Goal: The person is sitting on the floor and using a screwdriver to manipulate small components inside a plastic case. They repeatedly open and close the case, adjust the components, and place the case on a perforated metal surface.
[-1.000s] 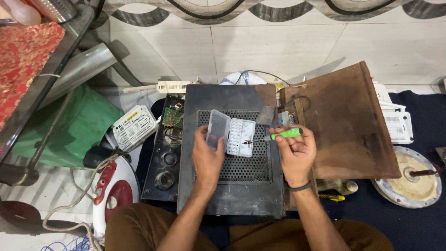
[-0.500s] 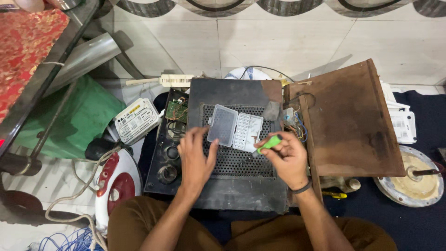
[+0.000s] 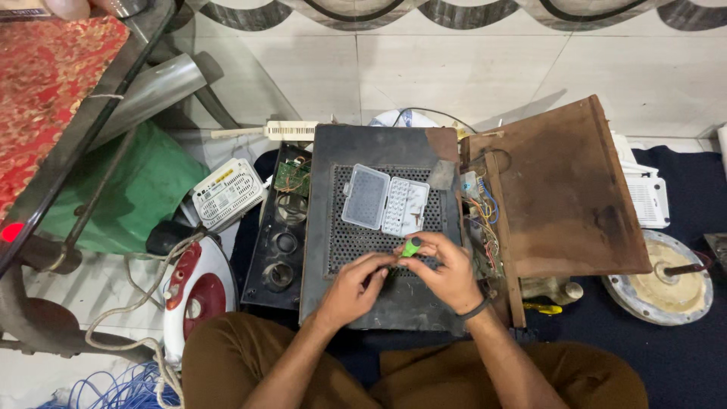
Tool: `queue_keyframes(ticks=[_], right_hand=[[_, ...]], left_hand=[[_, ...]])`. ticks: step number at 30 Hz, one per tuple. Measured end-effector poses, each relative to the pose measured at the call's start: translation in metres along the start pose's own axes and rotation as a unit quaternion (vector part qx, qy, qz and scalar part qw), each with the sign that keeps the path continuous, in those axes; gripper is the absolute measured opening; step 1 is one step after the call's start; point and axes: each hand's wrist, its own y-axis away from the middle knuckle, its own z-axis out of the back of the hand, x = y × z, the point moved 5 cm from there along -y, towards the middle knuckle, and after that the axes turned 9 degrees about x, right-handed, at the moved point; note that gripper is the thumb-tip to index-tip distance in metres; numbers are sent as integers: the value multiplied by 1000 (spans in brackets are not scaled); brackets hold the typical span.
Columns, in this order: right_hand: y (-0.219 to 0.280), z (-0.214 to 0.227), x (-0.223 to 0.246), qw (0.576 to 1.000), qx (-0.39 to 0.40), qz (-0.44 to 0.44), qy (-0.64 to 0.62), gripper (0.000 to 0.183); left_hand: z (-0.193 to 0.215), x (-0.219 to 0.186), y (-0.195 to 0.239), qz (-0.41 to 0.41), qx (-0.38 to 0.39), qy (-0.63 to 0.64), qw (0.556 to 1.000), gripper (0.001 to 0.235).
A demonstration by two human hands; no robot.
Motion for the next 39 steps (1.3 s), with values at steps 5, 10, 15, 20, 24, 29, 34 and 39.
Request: queue_keyframes(ticks=[5,10,15,20,24,29,34,39], right_hand=[[1,-5,4,1000,-1,19,18,41],[-2,-8,10,999,4,16,40,41],[-4,-10,18,998,9,26,61,40],[-6,-7,19,997,10,25,75,41],[-5,-8,19,997,15,25,73,43],[-5,-8,19,997,14,28,67,41],[-4,-10,19,997,17,29,70,41],[-4,-9,17,997,18,10,76,41]], left_hand=[[-4,25,7,96,39,26,994,23],[-4,38,8,115,50,63,990,16],[-2,36,7,83,39,60,994,14],[-3,40,6,121,47,60,990,15],[-6,45,8,170,52,84,981,16],[-7,48,11,180,48,101,977,17],[-7,48,13,165,48,110,979,16],[-8,49,13,170,53,108,978,16]])
